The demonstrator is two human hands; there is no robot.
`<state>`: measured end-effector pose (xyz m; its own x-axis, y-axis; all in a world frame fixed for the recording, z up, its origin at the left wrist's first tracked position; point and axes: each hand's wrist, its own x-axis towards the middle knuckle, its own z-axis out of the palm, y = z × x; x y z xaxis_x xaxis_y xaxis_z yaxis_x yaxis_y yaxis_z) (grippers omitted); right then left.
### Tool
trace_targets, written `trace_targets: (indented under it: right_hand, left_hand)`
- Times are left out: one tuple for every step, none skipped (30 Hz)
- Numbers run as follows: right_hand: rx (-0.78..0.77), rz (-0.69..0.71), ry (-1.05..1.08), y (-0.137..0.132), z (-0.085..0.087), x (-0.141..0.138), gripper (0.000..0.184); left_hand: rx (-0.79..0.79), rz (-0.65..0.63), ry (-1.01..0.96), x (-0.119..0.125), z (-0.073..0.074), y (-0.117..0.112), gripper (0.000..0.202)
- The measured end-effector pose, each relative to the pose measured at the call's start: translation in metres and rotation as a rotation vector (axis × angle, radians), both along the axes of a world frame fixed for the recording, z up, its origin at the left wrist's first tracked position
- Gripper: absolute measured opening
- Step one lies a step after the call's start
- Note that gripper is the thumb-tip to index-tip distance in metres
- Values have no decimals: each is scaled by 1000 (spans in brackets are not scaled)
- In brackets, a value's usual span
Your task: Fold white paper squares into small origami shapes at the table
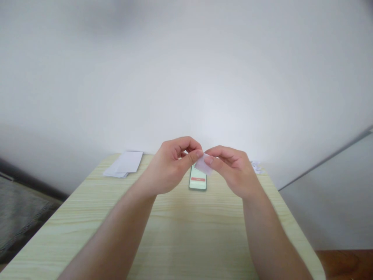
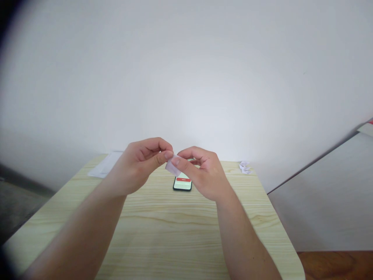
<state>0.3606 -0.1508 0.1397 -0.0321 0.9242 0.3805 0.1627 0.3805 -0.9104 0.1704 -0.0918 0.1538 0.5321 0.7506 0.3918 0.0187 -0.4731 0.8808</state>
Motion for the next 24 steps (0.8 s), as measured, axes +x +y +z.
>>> trace_targets:
  right_hand:
    - [9, -2, -8, 0, 0, 1, 20]
    - [15, -12, -16, 0, 0, 1, 20]
    - [13, -26, -24, 0, 0, 2, 20]
    - [5, -42, -29, 0, 0, 2, 20]
    - [-8, -58, -31, 0, 0, 3, 20]
    - [-23, -69, -29, 0, -1, 3, 20]
    - [-35, -72, -22, 0, -1, 2, 20]
    - [-43, -71, -10, 0, -2, 2, 20]
    - [-45, -68, 3, 0, -2, 2, 20]
    - [-40, -65, 14, 1, -3, 2, 20]
    - [-34, -65, 23, 1, -3, 1, 20]
    - [-28, -67, 29, 2, -4, 1, 20]
    - [-22, -73, 33, 3, -4, 2, 20]
    - [-17, -82, 35, 3, -4, 2, 20]
    - [-12, -92, 36, 4, -5, 3, 20]
    - [-6, -105, 37, 4, -5, 3, 20]
    - [0, -117, 39, 4, -5, 4, 20]
    - [10, -126, 42, 4, -5, 4, 20]
    - [22, -131, 44, 4, -5, 5, 20]
    - [36, -132, 45, 4, -4, 5, 20]
    - [48, -131, 47, 4, -4, 5, 19]
    - [58, -128, 50, 3, -3, 4, 19]
    - [64, -126, 54, 3, -3, 4, 18]
    - [68, -123, 58, 2, -2, 3, 18]
  left_hand:
    - [0, 12, -1, 0, 0, 0, 23]
    - [-2, 23, -2, -1, -1, 1, 22]
    - [-5, 35, -5, -1, -1, 1, 22]
    - [-5, 46, -9, -1, -1, 1, 21]
    - [-4, 55, -13, -1, -1, 0, 20]
    - [-1, 61, -16, 0, -1, 0, 20]
    - [-1, 63, -17, 0, 0, 0, 21]
    - [0, 63, -18, 1, 0, -1, 21]
    - [0, 61, -18, 1, 1, -1, 21]
    - [2, 58, -20, 2, 1, -1, 21]
    - [5, 53, -22, 2, 1, -1, 21]
    - [8, 47, -25, 3, 1, -1, 20]
    - [10, 41, -30, 3, 1, -1, 20]
    - [10, 35, -37, 3, 0, -1, 20]
    - [5, 29, -42, 4, 0, -1, 20]
    - [-2, 25, -44, 4, -1, -1, 21]
    - [-11, 23, -40, 4, -2, -1, 21]
    - [-17, 20, -28, 3, -2, -1, 22]
    - [-20, 15, -9, 3, -3, -1, 22]
    - [-16, 13, 9, 3, -3, -1, 22]
    - [-7, 15, 21, 3, -3, -1, 21]
    - [6, 20, 22, 3, -4, -2, 20]
    - [19, 29, 13, 3, -4, -2, 18]
    - [32, 41, -7, 3, -4, -2, 18]
